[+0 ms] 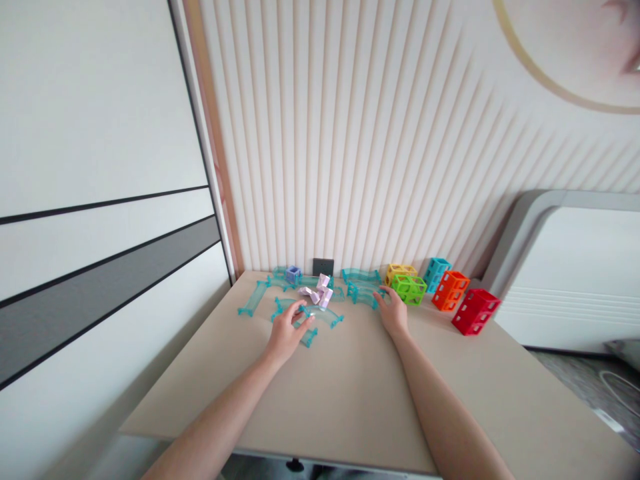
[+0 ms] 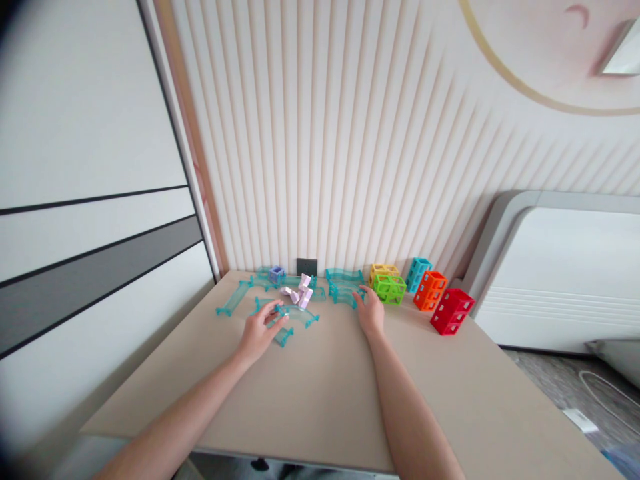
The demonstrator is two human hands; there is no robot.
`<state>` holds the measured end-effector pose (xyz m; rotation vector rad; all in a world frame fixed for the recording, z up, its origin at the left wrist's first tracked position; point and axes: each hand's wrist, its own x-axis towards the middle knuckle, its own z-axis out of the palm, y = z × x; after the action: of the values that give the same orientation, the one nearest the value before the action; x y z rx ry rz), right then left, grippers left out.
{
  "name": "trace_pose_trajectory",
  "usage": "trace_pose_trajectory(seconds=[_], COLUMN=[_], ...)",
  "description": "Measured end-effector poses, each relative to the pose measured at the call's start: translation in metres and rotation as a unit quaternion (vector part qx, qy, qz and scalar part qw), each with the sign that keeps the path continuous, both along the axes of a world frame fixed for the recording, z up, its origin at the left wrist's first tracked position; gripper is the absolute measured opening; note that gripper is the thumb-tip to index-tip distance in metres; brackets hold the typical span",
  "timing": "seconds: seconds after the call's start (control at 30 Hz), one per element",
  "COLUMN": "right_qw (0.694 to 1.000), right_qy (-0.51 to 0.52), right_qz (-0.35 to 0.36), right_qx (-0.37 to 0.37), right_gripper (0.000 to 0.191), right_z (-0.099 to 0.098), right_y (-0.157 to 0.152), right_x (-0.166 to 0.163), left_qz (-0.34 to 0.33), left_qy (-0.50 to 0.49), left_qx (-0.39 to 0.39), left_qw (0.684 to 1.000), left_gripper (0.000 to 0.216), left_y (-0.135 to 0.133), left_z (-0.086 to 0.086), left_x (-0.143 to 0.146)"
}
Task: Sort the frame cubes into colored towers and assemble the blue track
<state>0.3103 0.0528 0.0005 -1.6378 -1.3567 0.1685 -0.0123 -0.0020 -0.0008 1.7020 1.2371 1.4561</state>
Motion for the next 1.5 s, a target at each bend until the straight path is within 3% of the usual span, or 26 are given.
trace_pose_trajectory(seconds=[1.07, 1.33, 1.5], right_qw=[0.999, 0.998, 0.999], right_qy=[-0.009, -0.021, -0.030], right_qz=[0.016, 0.021, 0.014], right_qx=[0.033, 0.049, 0.010], right_gripper=[0.048, 0.066, 0.070], right_z=[-0.012, -0.017, -0.019], right_y=[0.008, 0.009, 0.007], right_x=[0.006, 0.007, 0.007], left_qz=[-0.001, -0.002, 0.000], left_qy=[0.016, 0.015, 0.014], left_qx=[0.010, 0.015, 0.014], left_qw=[1.000, 1.000, 1.000], left_gripper=[0.042, 0.042, 0.043], left_y=[0.001, 0.000, 0.000], left_z=[0.000, 0.001, 0.002], left_x=[-0.001, 0.000, 0.000])
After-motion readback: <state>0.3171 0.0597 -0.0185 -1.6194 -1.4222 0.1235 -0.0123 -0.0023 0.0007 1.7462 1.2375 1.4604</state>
